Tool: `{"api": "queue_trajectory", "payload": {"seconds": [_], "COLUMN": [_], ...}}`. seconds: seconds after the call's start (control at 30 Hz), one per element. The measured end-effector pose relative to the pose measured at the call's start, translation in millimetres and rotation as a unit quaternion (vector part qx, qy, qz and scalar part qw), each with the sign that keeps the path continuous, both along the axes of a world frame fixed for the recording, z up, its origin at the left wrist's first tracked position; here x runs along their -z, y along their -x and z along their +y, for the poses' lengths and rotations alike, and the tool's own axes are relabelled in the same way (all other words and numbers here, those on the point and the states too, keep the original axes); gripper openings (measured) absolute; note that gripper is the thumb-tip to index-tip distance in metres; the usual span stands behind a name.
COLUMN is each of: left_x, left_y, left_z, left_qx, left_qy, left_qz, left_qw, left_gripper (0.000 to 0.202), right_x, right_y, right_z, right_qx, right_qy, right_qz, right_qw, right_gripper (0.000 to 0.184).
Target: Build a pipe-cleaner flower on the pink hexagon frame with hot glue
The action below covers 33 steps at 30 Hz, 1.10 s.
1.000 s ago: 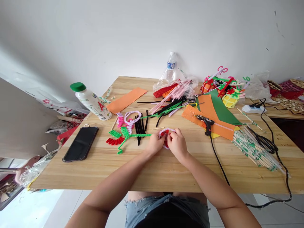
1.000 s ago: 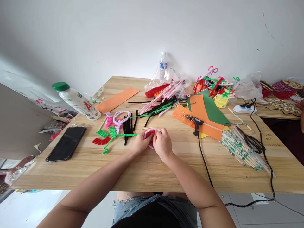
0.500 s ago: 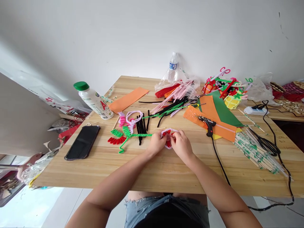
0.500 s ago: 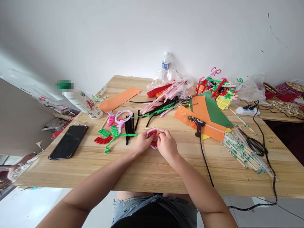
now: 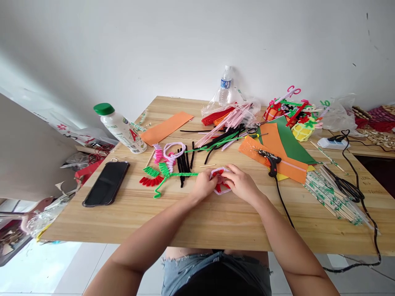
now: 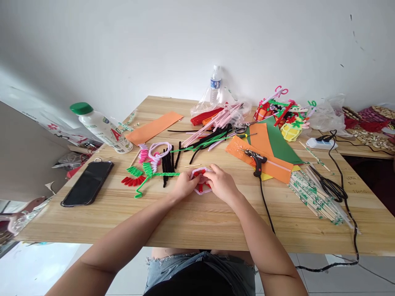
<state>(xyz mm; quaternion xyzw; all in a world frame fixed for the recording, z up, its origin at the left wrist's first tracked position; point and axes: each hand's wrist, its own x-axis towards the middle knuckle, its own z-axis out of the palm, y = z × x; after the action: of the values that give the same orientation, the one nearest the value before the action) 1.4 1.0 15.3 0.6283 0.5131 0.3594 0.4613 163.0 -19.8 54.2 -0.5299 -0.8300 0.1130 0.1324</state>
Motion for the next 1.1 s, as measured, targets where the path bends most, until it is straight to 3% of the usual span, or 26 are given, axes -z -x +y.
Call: {"api": "queue_trajectory", "payload": {"seconds": [0.47,1.1], "left_x": [2.9,4.6], "left_y": [1.5,2.6], "left_z": [4.0,6.4], "left_qx": [0.033,0.054], "left_qy": [-0.006,-0.017], "left_qz": [0.021,0.028], "left_qw": [0.999,0.998], "left_gripper": [0.014,0.015], "right_x": [-0.9,-3.3], "right_y": [-0.3,4.2], "right_z": [5.4,5.2], "right_qx": [-0.059,-0.057], "right_qy": [-0.053,-0.014], "right_qz": [-0.104,-0.145], "right_qw": [0.991,0.988], "right_gripper": [0.01,0.024]}}
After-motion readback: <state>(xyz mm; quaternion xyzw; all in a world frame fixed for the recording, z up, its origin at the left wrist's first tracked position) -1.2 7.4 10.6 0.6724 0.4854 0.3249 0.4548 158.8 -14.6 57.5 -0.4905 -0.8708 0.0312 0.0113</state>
